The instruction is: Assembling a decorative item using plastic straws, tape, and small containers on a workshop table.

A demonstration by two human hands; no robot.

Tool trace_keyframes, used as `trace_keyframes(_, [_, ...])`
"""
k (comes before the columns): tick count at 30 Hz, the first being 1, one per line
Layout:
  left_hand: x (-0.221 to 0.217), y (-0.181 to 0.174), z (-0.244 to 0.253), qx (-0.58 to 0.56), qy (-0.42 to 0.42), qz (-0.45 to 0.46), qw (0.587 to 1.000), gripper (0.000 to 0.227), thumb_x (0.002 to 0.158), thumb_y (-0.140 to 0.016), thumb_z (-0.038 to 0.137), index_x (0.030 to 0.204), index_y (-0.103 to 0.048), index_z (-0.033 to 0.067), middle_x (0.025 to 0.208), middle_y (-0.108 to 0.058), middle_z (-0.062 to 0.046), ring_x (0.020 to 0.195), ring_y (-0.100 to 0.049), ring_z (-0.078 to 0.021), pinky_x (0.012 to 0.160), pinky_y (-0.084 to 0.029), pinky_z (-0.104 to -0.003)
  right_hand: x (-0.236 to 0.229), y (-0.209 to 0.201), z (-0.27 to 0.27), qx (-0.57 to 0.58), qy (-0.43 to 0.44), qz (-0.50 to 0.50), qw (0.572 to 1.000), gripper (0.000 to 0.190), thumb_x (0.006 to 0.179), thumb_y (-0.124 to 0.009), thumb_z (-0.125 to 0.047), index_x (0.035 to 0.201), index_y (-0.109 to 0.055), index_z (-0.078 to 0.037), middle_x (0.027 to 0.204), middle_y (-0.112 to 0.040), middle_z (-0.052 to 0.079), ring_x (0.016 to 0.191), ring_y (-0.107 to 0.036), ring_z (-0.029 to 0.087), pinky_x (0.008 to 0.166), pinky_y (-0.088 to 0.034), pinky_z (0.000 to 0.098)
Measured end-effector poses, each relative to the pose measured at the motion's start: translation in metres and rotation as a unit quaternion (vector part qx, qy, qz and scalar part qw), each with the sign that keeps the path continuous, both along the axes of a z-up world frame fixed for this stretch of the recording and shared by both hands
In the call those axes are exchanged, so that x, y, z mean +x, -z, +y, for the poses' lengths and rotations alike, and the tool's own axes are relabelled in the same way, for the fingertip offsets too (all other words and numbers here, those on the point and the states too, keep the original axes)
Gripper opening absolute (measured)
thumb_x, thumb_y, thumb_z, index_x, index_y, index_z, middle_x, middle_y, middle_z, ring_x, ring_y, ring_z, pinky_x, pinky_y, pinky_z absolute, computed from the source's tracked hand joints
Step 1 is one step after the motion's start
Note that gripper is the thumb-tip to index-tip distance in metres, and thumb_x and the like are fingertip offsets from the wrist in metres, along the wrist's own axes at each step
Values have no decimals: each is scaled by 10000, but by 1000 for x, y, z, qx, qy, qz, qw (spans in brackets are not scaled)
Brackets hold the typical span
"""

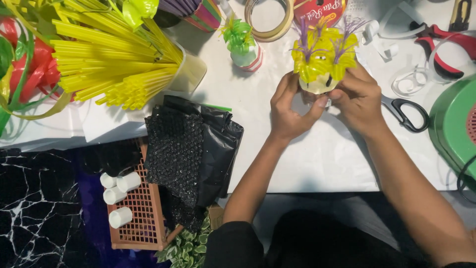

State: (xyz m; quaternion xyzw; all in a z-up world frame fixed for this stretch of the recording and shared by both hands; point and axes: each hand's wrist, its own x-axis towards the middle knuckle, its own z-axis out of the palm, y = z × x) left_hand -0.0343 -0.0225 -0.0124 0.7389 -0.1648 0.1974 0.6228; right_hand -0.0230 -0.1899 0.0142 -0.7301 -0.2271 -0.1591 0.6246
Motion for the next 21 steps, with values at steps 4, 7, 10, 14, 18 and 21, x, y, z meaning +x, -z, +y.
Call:
trace_keyframes(4, [-2, -3, -3, 23, -54, -26, 998, 726, 883, -773, 434, 1405, -556, -21, 1120, -629, -113, 962, -713, -241, 763, -628, -372, -7, 43, -7, -14, 17, 0, 1000, 491, 1102, -571, -398, 944, -724, 40, 926, -540, 142, 869, -593, 273, 780, -483, 394])
trace_keyframes(7, [-2, -20, -3, 20, -60, -39, 997, 671, 894, -773, 423, 1363, -582, -18, 1107, -643, -132, 968, -719, -255, 768, -629, -380, -6, 38, -6, -9, 17, 7, 1000, 533, 1115, -536, -423, 896, -709, 32, 934, -556, 162, 861, -582, 253, 779, -477, 387])
trace_keyframes(10, [-2, -34, -3, 4, -45, -22, 999, 646, 877, -809, 411, 1342, -616, 5, 1074, -672, -120, 958, -730, -256, 762, -626, -370, -5, 40, -13, 5, 1, 12, 1000, 583, 1157, -436, -422, 871, -675, 27, 976, -564, 178, 928, -579, 235, 816, -477, 416])
trace_keyframes(14, [-4, -38, -1, -29, -54, -1, 998, 717, 779, -894, 415, 1323, -643, 21, 1117, -693, -95, 998, -731, -219, 819, -627, -327, -3, 36, -19, 16, -42, 46, 998, 562, 955, -677, -458, 1079, -699, 89, 962, -550, 176, 880, -599, 249, 754, -517, 391])
trace_keyframes(18, [-1, -30, -4, -24, -111, -17, 993, 655, 790, -896, 334, 1306, -642, 21, 1205, -675, -99, 1086, -712, -237, 879, -622, -334, 0, 37, -9, 29, -41, 49, 998, 588, 821, -913, -141, 1224, -636, 185, 1065, -521, 232, 1019, -642, 321, 872, -548, 439])
trace_keyframes(21, [0, -12, -5, -24, -126, -11, 992, 739, 738, -919, 382, 1288, -618, -10, 1191, -664, -125, 1065, -712, -260, 874, -626, -353, -1, 6, 1, -14, -15, 16, 1000, 625, 818, -926, -112, 1251, -616, 213, 1110, -543, 307, 1101, -648, 441, 921, -533, 506])
